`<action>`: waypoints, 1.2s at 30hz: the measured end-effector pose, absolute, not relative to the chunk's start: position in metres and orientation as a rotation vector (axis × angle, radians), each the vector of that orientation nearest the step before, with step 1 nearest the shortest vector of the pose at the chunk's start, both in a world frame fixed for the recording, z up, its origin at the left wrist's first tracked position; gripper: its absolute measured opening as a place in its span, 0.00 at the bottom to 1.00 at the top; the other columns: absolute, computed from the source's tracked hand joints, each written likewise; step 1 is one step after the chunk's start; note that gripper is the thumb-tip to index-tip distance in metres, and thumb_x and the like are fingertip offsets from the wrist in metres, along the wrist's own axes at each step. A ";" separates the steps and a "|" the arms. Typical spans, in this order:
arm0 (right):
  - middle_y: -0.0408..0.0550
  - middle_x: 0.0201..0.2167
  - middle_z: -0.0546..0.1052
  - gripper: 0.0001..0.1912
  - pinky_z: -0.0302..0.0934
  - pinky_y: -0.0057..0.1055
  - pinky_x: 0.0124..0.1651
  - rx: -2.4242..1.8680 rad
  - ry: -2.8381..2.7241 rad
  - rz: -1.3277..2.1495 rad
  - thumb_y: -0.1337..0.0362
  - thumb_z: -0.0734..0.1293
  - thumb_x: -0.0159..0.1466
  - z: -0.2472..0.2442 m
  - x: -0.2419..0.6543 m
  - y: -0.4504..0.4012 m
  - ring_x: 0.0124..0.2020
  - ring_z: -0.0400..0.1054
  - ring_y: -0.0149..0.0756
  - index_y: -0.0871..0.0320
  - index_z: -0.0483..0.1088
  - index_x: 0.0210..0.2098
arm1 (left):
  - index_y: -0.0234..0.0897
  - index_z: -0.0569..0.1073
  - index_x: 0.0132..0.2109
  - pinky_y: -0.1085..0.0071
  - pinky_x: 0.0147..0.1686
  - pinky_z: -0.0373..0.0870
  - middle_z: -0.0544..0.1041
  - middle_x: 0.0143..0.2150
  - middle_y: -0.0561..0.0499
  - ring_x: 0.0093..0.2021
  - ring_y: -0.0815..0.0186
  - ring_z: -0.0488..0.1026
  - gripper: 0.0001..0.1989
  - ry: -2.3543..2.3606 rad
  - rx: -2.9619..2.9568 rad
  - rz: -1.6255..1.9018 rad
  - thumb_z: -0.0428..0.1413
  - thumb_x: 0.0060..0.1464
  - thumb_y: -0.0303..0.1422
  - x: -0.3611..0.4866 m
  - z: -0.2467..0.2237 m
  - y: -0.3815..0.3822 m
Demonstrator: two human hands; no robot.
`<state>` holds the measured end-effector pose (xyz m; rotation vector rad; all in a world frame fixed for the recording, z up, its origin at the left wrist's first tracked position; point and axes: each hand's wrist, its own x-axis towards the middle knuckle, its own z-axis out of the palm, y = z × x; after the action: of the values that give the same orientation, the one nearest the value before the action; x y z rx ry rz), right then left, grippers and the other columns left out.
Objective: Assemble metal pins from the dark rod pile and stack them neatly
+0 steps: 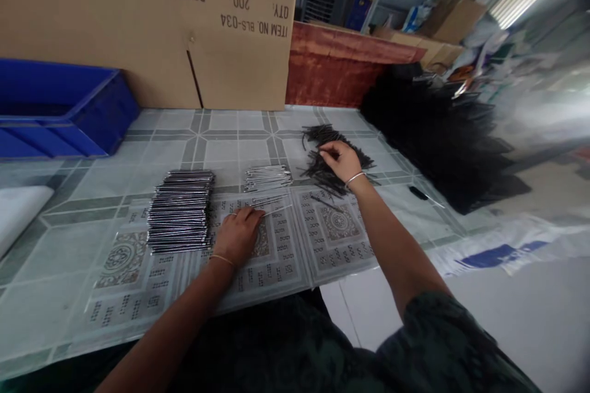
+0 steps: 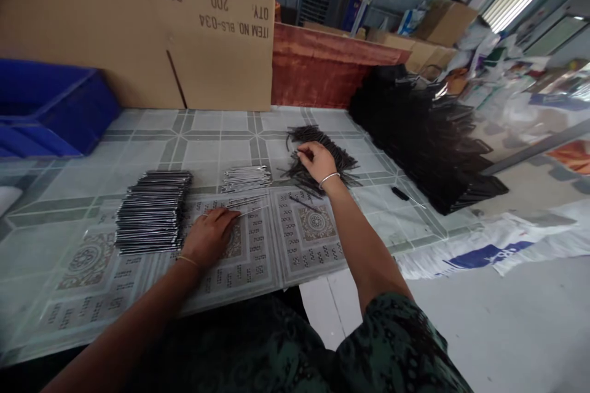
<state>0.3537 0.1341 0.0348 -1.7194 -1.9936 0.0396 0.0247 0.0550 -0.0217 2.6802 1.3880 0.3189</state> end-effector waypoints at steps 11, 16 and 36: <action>0.49 0.40 0.77 0.10 0.63 0.32 0.47 -1.614 -2.352 0.220 0.60 0.67 0.65 0.011 0.324 0.044 0.41 0.71 0.37 0.57 0.76 0.43 | 0.39 0.75 0.50 0.57 0.46 0.71 0.75 0.47 0.43 0.47 0.54 0.71 0.17 1.373 2.634 0.394 0.44 0.65 0.34 0.025 -0.020 0.056; 0.49 0.46 0.76 0.12 0.59 0.38 0.54 -1.753 -2.249 0.080 0.58 0.63 0.69 -0.017 0.305 -0.001 0.49 0.67 0.40 0.51 0.76 0.47 | 0.38 0.76 0.50 0.56 0.47 0.71 0.75 0.47 0.42 0.46 0.55 0.71 0.18 1.331 2.615 0.476 0.43 0.65 0.34 0.024 -0.021 0.057; 0.48 0.41 0.80 0.10 0.65 0.34 0.52 -1.523 -1.933 0.420 0.65 0.63 0.67 -0.033 0.278 0.027 0.44 0.74 0.36 0.55 0.75 0.45 | 0.38 0.76 0.48 0.59 0.49 0.70 0.75 0.45 0.44 0.45 0.58 0.71 0.16 1.267 2.590 0.580 0.44 0.65 0.34 0.022 -0.024 0.060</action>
<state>0.2777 0.0269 -0.0331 -1.5230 -1.9333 0.4202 0.0222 0.0599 -0.0245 2.5902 1.2667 0.5801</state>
